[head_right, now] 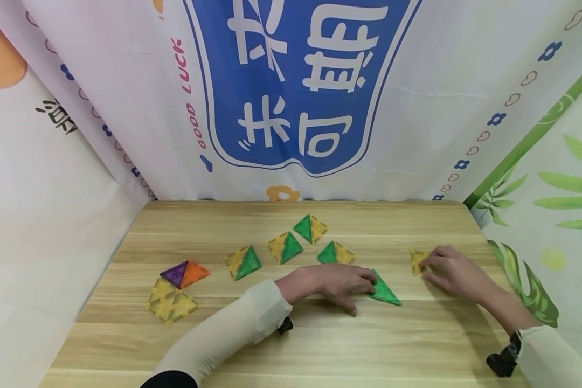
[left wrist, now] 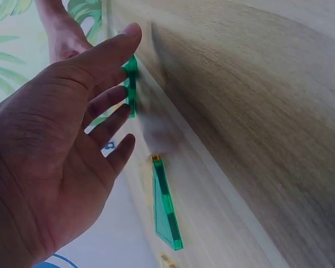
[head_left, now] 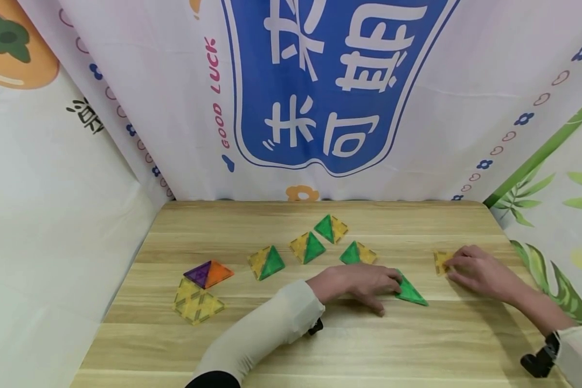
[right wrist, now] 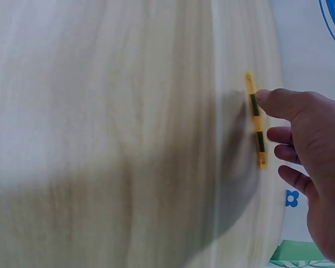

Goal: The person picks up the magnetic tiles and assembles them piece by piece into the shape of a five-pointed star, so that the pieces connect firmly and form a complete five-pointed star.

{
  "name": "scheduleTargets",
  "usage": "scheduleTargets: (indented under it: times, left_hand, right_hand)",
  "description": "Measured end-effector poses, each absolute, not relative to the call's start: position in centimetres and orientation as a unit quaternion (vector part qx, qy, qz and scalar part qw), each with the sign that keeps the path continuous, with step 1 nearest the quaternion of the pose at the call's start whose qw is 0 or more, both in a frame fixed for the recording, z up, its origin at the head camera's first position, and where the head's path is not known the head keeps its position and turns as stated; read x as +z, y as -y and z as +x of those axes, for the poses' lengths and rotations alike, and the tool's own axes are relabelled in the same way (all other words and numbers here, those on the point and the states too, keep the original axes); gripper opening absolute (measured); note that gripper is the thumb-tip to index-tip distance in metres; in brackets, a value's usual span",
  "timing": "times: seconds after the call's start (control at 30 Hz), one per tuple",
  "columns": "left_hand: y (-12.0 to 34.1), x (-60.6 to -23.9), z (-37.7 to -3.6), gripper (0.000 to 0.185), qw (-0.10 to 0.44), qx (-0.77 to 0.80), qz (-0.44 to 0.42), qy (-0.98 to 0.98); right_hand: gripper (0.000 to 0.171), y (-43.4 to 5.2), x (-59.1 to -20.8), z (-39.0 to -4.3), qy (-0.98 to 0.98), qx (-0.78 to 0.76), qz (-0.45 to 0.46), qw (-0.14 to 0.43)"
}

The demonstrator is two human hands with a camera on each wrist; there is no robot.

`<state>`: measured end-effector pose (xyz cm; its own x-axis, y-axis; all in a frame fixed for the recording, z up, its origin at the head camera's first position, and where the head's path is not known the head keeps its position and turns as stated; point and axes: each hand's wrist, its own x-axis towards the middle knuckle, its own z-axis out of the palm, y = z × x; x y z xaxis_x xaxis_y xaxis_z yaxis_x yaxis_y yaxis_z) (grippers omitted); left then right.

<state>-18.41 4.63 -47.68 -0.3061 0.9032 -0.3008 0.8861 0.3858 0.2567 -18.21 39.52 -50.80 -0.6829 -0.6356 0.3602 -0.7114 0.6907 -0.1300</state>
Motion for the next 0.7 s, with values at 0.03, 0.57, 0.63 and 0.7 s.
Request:
scheduleTargets:
  times: [0.03,0.57,0.63,0.7]
  left_hand:
    - [-4.7,-47.6,-18.4,0.065,0.194,0.025,0.554,-0.809]
    - [-6.2,-48.4,-18.4,0.067,0.138,0.044,0.485,-0.862]
    - [-6.3,-48.5,-18.5,0.065,0.135,0.048,0.483,-0.864]
    - [-6.3,-48.6,-18.5,0.063,0.133,0.053,0.481,-0.865]
  right_hand:
    - [0.04,-39.5,-50.7,-18.3,0.909,0.132,0.369,0.144]
    - [0.052,-39.1,-50.3,-19.8,0.915,0.157,0.369,0.05]
    - [0.05,-38.9,-50.2,-19.8,0.918,0.157,0.361,0.041]
    - [0.049,-38.7,-50.0,-19.8,0.921,0.165,0.353,0.022]
